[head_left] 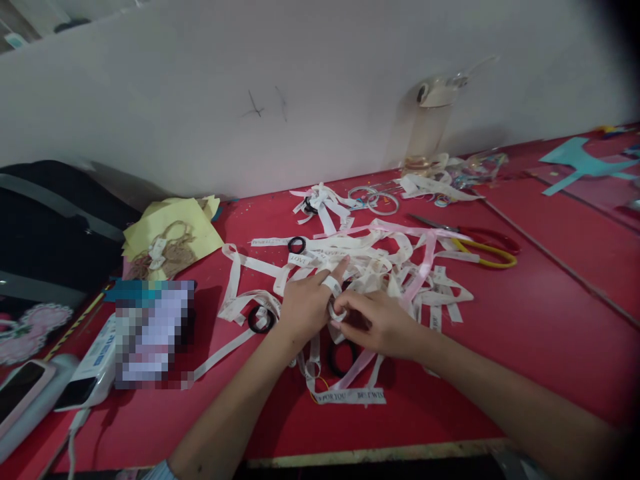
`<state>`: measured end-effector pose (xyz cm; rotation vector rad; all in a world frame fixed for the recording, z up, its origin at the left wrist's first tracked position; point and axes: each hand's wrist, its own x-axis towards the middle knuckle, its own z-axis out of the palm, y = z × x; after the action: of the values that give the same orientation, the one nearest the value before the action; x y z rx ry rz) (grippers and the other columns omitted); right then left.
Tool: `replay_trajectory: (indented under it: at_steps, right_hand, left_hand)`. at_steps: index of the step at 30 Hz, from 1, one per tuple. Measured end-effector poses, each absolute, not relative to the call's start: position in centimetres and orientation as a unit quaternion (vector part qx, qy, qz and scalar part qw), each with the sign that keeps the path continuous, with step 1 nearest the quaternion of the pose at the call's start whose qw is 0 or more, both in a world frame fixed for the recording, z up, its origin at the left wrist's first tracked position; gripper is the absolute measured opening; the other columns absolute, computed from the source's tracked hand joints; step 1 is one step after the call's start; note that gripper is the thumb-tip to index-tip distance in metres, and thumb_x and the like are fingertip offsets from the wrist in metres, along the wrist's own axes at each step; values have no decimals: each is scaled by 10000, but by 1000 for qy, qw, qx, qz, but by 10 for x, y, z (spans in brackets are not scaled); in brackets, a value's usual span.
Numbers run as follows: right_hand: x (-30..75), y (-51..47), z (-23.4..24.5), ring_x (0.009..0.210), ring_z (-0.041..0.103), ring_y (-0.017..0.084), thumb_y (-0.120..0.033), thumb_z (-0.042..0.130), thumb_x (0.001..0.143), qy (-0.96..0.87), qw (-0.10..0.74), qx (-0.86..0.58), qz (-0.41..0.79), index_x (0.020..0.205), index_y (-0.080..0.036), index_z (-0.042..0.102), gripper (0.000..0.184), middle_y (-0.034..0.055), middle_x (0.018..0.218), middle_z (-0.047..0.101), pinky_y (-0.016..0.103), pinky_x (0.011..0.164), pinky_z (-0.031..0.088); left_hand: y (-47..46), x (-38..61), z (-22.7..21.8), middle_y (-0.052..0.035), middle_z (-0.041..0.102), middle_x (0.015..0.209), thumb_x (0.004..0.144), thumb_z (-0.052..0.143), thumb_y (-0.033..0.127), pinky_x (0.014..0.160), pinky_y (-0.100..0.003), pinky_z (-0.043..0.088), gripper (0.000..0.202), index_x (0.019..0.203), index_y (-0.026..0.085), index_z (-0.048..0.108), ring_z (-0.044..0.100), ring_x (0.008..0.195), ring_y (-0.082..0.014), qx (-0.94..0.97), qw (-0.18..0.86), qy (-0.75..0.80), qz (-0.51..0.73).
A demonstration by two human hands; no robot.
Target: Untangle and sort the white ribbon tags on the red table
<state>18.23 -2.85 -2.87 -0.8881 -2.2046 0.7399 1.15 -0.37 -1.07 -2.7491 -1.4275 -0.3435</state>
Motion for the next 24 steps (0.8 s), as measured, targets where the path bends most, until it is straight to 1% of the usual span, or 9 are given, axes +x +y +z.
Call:
replay_trajectory:
  at_steps: [3, 5, 7, 9, 12, 15, 19, 21, 24]
  right_hand:
    - [182, -28, -29, 522, 459, 78, -221, 589, 805, -829, 337, -358, 265, 840, -206, 489, 107, -57, 622, 521, 196, 514, 323]
    - [182, -28, -29, 521, 453, 78, -239, 573, 821, -817, 357, -360, 275, 818, -206, 476, 103, -54, 626, 508, 196, 511, 329]
    - [182, -29, -27, 513, 451, 78, -211, 550, 826, -797, 375, -368, 298, 829, -209, 466, 84, -58, 610, 492, 193, 509, 343]
    - [183, -29, -26, 522, 460, 81, -151, 545, 795, -775, 394, -380, 317, 841, -213, 459, 116, -58, 618, 493, 192, 519, 364]
    - [184, -30, -26, 569, 487, 92, -112, 551, 761, -739, 433, -398, 328, 838, -218, 447, 167, -41, 681, 524, 202, 540, 393]
    - [185, -30, -27, 560, 499, 97, -144, 527, 811, -697, 468, -405, 363, 865, -225, 442, 130, -37, 680, 529, 213, 528, 408]
    - [185, -29, -27, 495, 501, 89, -230, 464, 895, -603, 529, -398, 445, 954, -239, 471, 61, -36, 669, 532, 208, 455, 417]
    - [185, -28, -25, 475, 500, 84, -285, 462, 911, -567, 551, -407, 458, 996, -240, 505, 106, -33, 657, 542, 201, 433, 417]
    - [185, -26, -21, 456, 498, 78, -340, 457, 924, -538, 564, -427, 458, 1047, -233, 543, 184, -34, 615, 553, 194, 427, 410]
  left_hand:
    - [-6, 13, -8, -7, 650, 929, 857, 452, 294, 590, -283, 371, 524, 1371, 241, 362, 622, 782, -189, -891, 3, -445, -87]
    - [-7, 14, -7, -16, 650, 934, 823, 496, 303, 583, -283, 375, 504, 1316, 216, 437, 621, 783, -196, -896, -6, -440, -65]
    - [-6, 15, -7, -24, 652, 945, 797, 518, 268, 572, -282, 378, 430, 1221, 202, 530, 623, 783, -199, -895, -9, -443, -47]
    - [-5, 16, -7, -20, 655, 948, 788, 509, 220, 568, -281, 384, 400, 1184, 212, 558, 626, 787, -199, -890, -7, -453, -42]
    - [-4, 15, -7, -9, 661, 989, 780, 500, 187, 605, -287, 413, 538, 1311, 252, 447, 630, 818, -207, -881, -6, -468, -65]
    - [-2, 13, -9, -13, 654, 1081, 775, 506, 172, 689, -292, 441, 644, 1390, 268, 342, 627, 890, -211, -872, -27, -479, -101]
    - [0, 12, -11, -17, 646, 1134, 759, 507, 138, 713, -284, 448, 686, 1403, 287, 325, 636, 878, -201, -862, -51, -492, -109]
    - [1, 12, -13, -17, 648, 1138, 753, 500, 120, 714, -283, 447, 695, 1402, 298, 328, 638, 871, -199, -859, -52, -498, -110]
    - [1, 12, -13, -5, 667, 1083, 751, 487, 107, 711, -273, 449, 687, 1394, 302, 344, 637, 859, -189, -857, -70, -495, -123]
